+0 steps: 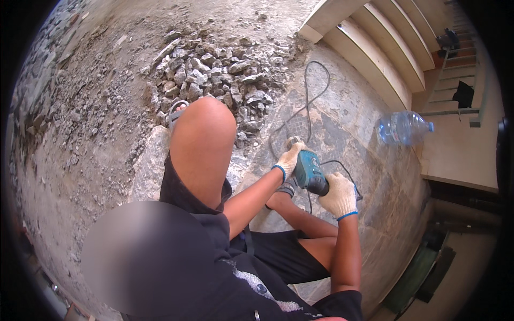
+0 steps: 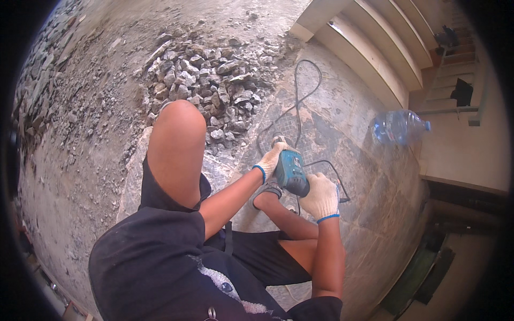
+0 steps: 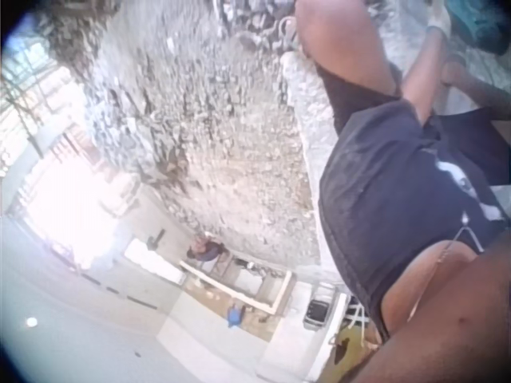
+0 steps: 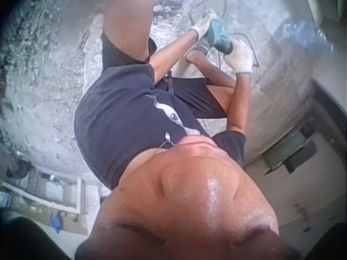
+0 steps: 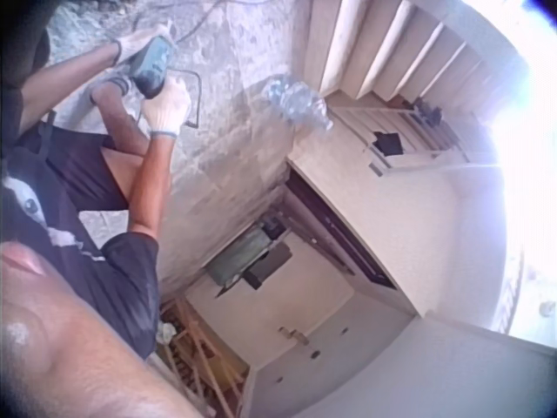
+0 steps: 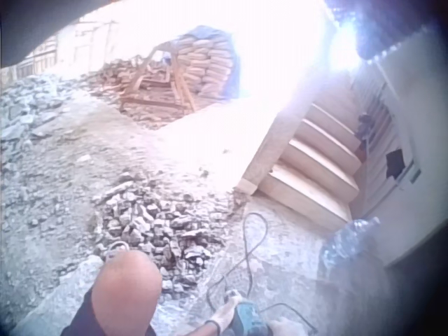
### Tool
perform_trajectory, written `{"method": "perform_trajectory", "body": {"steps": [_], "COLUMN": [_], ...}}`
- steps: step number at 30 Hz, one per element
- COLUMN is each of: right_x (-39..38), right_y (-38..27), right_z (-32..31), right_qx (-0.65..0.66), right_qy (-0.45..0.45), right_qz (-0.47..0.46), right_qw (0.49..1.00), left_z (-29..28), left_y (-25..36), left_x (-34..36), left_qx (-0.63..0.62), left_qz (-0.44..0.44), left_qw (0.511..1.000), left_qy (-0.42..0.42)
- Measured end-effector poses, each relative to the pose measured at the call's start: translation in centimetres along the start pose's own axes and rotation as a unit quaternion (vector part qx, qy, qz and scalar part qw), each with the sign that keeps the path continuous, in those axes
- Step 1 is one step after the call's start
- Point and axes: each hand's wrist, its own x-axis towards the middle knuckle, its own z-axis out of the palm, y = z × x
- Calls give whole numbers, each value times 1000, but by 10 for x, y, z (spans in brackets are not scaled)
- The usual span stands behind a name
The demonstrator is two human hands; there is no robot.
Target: The person sits on the floor and uses a corded rotary hammer drill to break up a concrete floor surface. They reposition slightly while continuing to drill, creating a pile of rubble, then stand and walk away.
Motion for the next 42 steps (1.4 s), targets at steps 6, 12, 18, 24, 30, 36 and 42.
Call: {"method": "perform_trajectory", "body": {"steps": [6, 12, 18, 24, 30, 36, 42], "right_x": [-27, -37, -11, 24, 37, 53, 70], "right_y": [-8, -5, -4, -18, -16, -13, -23], "right_z": [-5, -29, -36, -22, -26, -28, -38], "right_qx": [-38, -2, 56, 50, 36, 39, 6], "right_qy": [-35, 11, 107, 93, 86, 85, 74], "right_qz": [34, 17, -31, -38, -26, -46, -30], "right_qw": [998, 1000, 992, 994, 995, 995, 997], "left_z": [26, 45, 37, 9, 4, 1, -3], "left_y": [-14, 7, 67, 69, 59, 66, 82], "left_x": [-28, -38, -41, -12, 3, 12, 18], "left_qx": [-65, -42, -12, -83, -88, -94, -99], "left_qz": [-79, -42, 68, -11, -3, 2, 1], "left_qw": [987, 991, 993, 996, 996, 995, 995], "left_qy": [-121, -116, -92, -4, 15, 15, -10]}}
